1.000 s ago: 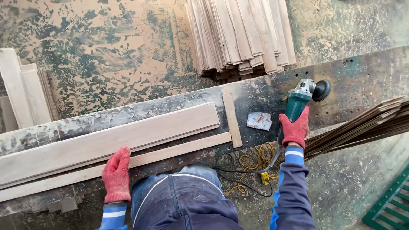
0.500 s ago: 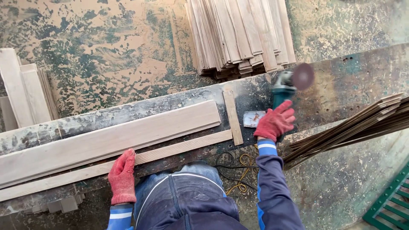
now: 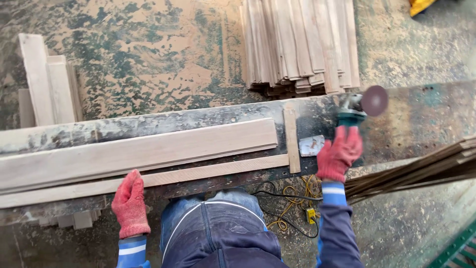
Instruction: Sanding a wood plank using an angle grinder and then a hand sanding block.
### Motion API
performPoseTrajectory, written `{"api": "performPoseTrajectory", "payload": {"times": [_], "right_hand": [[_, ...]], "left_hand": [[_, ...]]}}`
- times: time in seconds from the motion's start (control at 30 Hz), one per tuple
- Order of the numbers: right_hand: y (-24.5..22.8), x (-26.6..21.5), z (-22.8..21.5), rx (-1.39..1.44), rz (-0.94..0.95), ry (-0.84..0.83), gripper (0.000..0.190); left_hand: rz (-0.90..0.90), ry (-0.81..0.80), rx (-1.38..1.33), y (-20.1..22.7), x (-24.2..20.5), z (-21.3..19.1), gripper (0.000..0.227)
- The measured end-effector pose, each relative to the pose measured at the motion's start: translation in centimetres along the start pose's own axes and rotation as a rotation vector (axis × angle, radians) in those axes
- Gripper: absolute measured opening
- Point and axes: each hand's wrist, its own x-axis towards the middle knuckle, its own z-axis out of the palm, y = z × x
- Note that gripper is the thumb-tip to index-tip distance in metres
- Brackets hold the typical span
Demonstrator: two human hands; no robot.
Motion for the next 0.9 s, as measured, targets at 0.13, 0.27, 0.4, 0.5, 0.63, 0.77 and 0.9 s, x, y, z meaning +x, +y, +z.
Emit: {"api": "performPoseTrajectory", "payload": {"times": [0.13,0.27,0.4,0.5,0.63,0.77,0.9], "right_hand": [[2.4,-4.1,5.2,-0.006,-0.446,-0.296,0.073],[6.8,-4.6,11.0,0.020,-0.323,-0.083,0.043],[4.6,-2.2,11.0,0.113,-0.078,0.075,0.027],[-5.0,-2.8,10.3,0.344,-0.184,0.201,0.019],[-25.1,-11.4,10.8,0.176,-0.309,0.170,0.034],[-47.8,-20.6,0.0,0.305,-0.483,0.030,0.065],[-50.4,-21.3,-2.0,0.649,-0.511,-0.178,0.074]], "left_hand": [[0.010,0.104,-0.017,-1.3,0.9,-2.3,0.034],[-0.071,0.227,-0.111,-2.0,1.5,-4.0,0.038],[-0.015,0.159,0.129,-1.8,5.2,-6.4,0.048],[0.264,0.127,0.483,-4.7,10.8,-9.1,0.064],[0.497,0.065,0.734,-7.8,20.1,-11.0,0.073],[0.589,-0.225,1.026,-5.4,23.9,-12.1,0.082],[0.652,-0.391,1.122,-4.4,24.9,-12.5,0.079]]}}
